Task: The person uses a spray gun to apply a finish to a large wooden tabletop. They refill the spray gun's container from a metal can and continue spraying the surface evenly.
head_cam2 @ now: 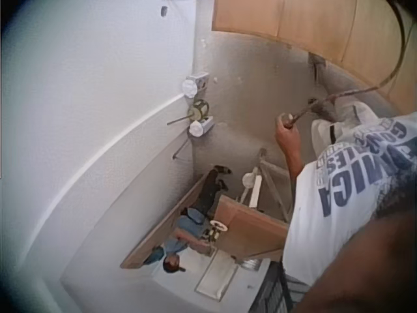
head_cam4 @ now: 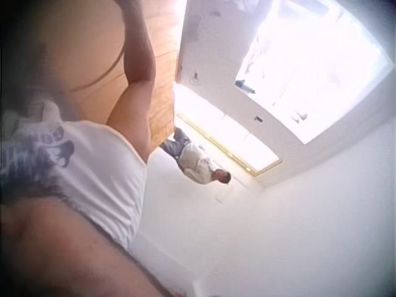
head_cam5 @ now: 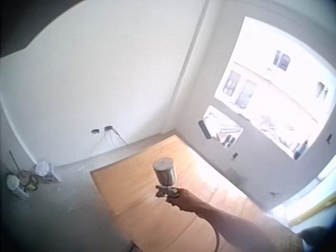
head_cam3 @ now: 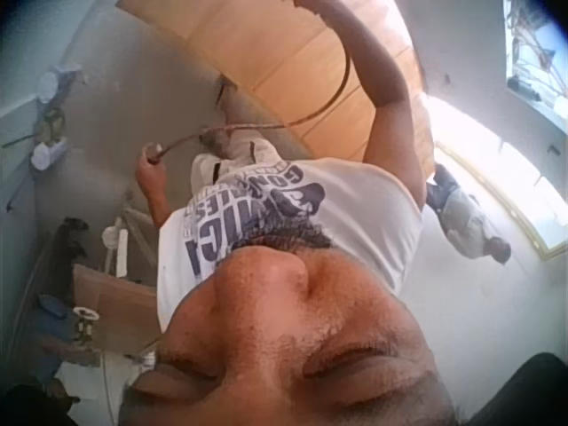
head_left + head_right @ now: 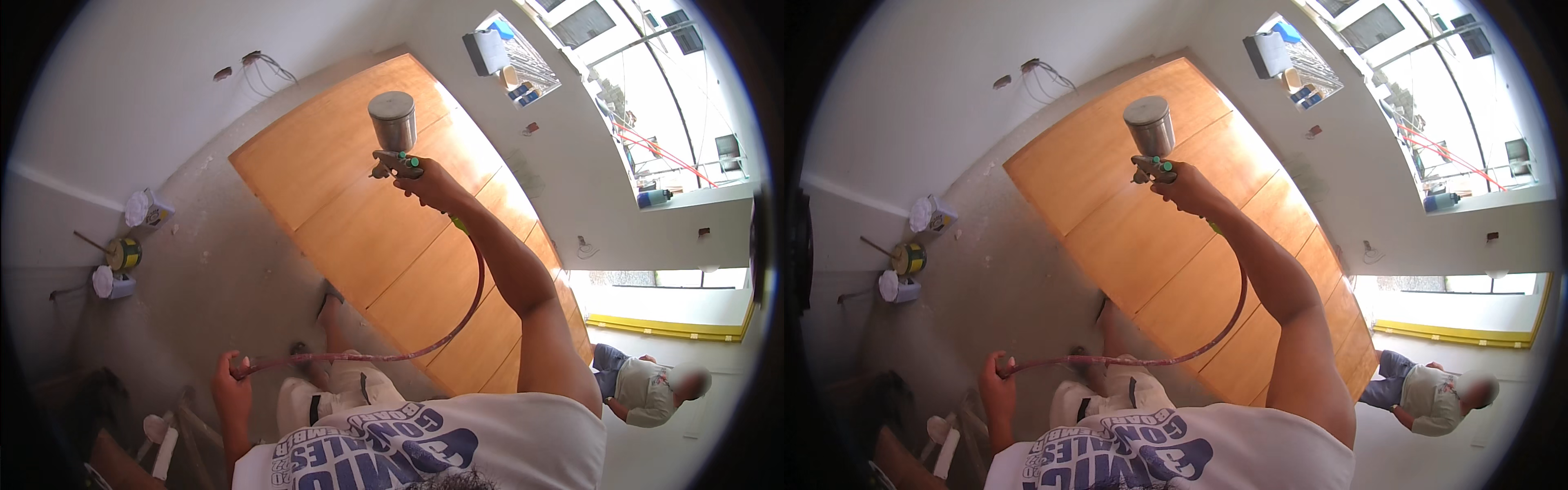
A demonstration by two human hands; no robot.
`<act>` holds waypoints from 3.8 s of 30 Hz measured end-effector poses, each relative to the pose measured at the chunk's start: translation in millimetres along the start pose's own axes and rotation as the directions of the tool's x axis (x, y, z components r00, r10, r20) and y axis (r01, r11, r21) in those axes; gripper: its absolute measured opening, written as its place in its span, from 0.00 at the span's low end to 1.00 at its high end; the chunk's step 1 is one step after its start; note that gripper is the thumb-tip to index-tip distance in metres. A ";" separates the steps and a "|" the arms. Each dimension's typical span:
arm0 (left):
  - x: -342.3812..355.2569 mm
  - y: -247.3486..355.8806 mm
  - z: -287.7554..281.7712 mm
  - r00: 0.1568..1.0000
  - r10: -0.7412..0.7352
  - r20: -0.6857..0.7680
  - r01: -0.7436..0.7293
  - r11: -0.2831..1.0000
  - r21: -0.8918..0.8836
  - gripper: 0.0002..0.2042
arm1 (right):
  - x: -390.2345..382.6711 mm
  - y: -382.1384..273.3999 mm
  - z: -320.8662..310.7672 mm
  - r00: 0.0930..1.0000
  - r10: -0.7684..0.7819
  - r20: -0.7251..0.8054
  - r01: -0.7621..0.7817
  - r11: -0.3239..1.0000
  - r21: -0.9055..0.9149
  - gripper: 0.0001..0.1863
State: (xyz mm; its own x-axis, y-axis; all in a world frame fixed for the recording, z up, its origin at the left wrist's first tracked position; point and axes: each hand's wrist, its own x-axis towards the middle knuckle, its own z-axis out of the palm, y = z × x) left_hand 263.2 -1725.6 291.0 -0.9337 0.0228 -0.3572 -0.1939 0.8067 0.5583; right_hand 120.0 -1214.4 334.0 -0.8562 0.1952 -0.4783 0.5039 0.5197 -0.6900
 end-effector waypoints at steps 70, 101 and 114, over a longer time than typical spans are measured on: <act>-65.6 12.5 69.0 0.950 0.259 0.174 -0.266 0.964 0.014 0.14 | -81.8 82.6 -18.2 0.998 -0.065 -0.026 0.062 0.994 -0.091 0.18; -92.2 27.2 102.4 0.973 0.212 0.090 -0.204 0.975 -0.082 0.11 | -111.0 114.5 -63.2 0.988 0.089 -0.124 -0.094 0.995 -0.035 0.17; -168.5 -47.7 60.1 0.970 0.241 0.031 -0.241 0.970 -0.018 0.12 | -209.2 58.4 75.4 0.951 -0.043 0.307 0.042 0.999 0.010 0.16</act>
State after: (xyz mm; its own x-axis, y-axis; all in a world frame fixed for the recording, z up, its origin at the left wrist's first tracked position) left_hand 447.9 -1732.4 279.5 -0.9433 0.2346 -0.2349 0.0309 0.7666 0.6414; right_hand 337.2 -1287.6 352.8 -0.8007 -0.0924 -0.5919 0.4684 0.5193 -0.7148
